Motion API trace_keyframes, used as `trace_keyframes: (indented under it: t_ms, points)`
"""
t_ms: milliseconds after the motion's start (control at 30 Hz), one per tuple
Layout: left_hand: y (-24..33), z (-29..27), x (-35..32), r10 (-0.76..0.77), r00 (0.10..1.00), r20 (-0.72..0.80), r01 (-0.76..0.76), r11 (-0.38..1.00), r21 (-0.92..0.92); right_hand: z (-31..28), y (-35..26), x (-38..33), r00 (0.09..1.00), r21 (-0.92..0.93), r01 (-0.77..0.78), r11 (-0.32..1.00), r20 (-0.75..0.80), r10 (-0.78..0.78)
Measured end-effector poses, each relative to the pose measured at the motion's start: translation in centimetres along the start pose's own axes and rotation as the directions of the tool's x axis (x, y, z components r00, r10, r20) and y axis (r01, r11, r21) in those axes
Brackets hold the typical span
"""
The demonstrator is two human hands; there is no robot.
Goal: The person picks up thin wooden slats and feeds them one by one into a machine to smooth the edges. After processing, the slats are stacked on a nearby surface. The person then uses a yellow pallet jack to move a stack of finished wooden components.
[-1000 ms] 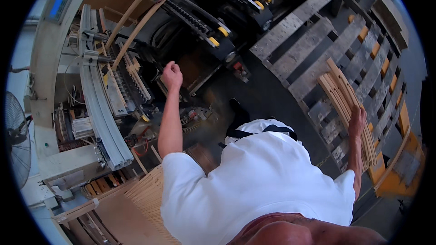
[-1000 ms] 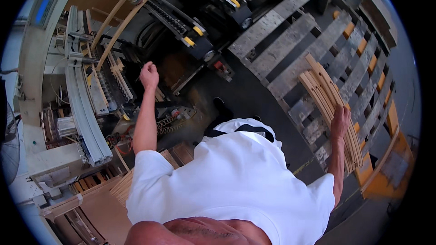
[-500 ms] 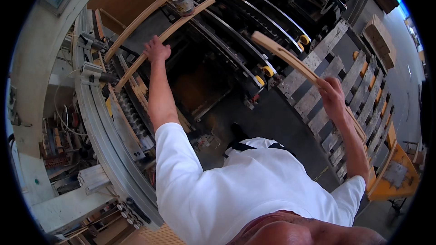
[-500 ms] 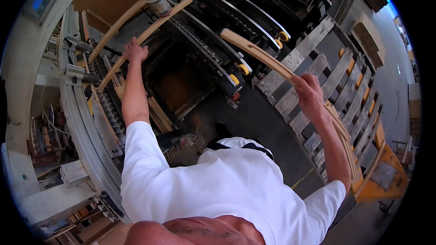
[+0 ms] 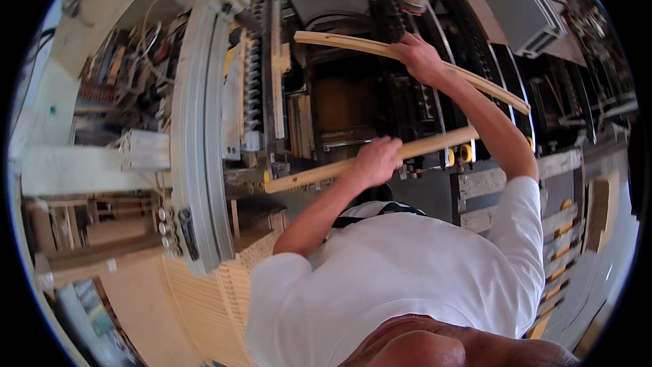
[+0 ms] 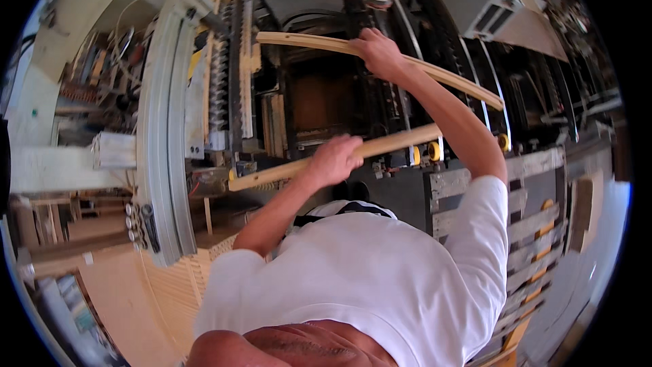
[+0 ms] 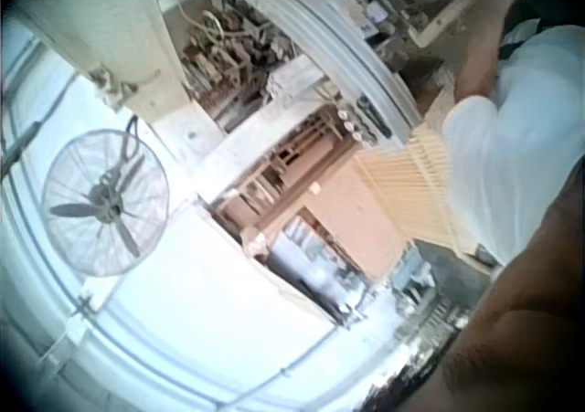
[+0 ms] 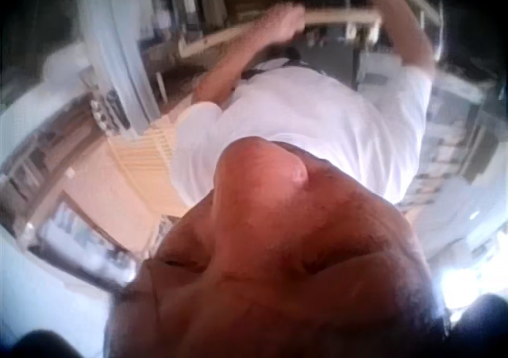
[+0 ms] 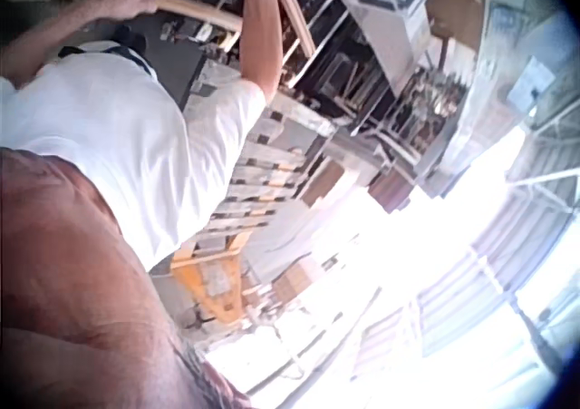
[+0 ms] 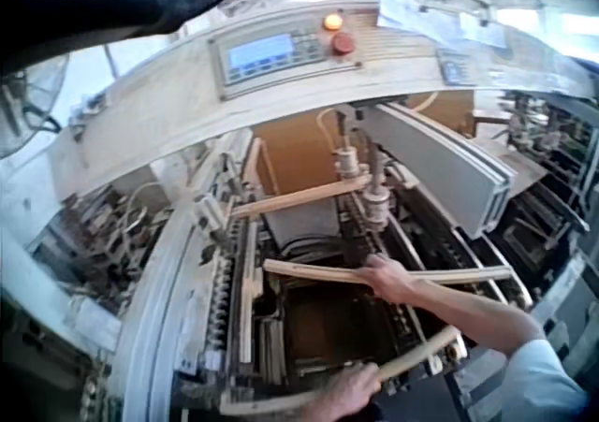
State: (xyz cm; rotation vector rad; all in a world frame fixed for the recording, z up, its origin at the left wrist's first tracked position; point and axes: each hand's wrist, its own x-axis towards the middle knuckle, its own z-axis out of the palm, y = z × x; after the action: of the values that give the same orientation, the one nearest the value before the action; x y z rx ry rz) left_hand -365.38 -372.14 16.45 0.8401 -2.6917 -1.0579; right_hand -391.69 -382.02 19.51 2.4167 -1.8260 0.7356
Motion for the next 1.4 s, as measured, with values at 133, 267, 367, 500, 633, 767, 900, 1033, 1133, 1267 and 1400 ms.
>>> trace_keyframes:
  t_ms: [133,267,367,500,633,767,900,1033,1133,1267,1400]
  points:
    - [1.4,-0.4,-7.3,-0.170,0.985,-0.027,0.166,0.980,-0.114,6.3,-1.4,8.9,0.994,-0.006,0.091,0.996,0.055,-0.091]
    - [1.8,-0.7,-14.7,-0.427,0.898,-0.107,0.408,0.898,-0.162,11.5,-0.9,13.6,0.988,-0.091,0.134,0.987,0.089,-0.126]
    - [2.1,-0.1,-20.3,-0.586,0.787,-0.194,0.534,0.804,-0.262,12.8,0.6,15.9,1.000,-0.148,0.024,0.989,0.002,-0.024]
    - [3.4,1.8,-26.3,-0.804,0.544,-0.239,0.686,0.591,-0.425,13.0,2.8,17.5,0.998,-0.255,-0.061,0.965,-0.036,0.053]
    - [4.6,3.6,-28.8,-0.919,0.349,-0.182,0.718,0.387,-0.578,13.8,2.4,18.2,0.999,-0.253,-0.042,0.967,-0.020,0.038]
    - [3.4,7.5,-31.0,-0.940,0.286,-0.184,0.694,0.336,-0.637,15.0,1.5,19.3,0.999,-0.275,-0.030,0.961,-0.048,0.017]
    - [3.1,10.3,-32.0,-0.957,0.222,-0.188,0.640,0.288,-0.712,14.7,0.6,19.2,0.999,-0.240,-0.026,0.970,-0.030,0.019]
    - [3.3,11.8,-33.5,-0.951,0.223,-0.212,0.590,0.305,-0.747,14.3,0.4,19.5,0.998,-0.225,-0.046,0.973,-0.051,0.035]
    - [5.0,11.6,-35.2,-0.960,0.194,-0.204,0.609,0.281,-0.742,13.9,0.0,19.6,0.997,-0.206,-0.074,0.976,-0.025,0.070]
    - [8.8,11.2,-38.3,-0.976,0.101,-0.195,0.494,0.219,-0.842,14.2,0.0,19.8,0.995,-0.227,-0.096,0.969,0.018,0.102]
    - [11.4,12.1,-44.8,-0.980,0.059,-0.189,0.380,0.197,-0.904,14.0,0.3,20.6,0.988,-0.255,-0.125,0.959,0.052,0.143]
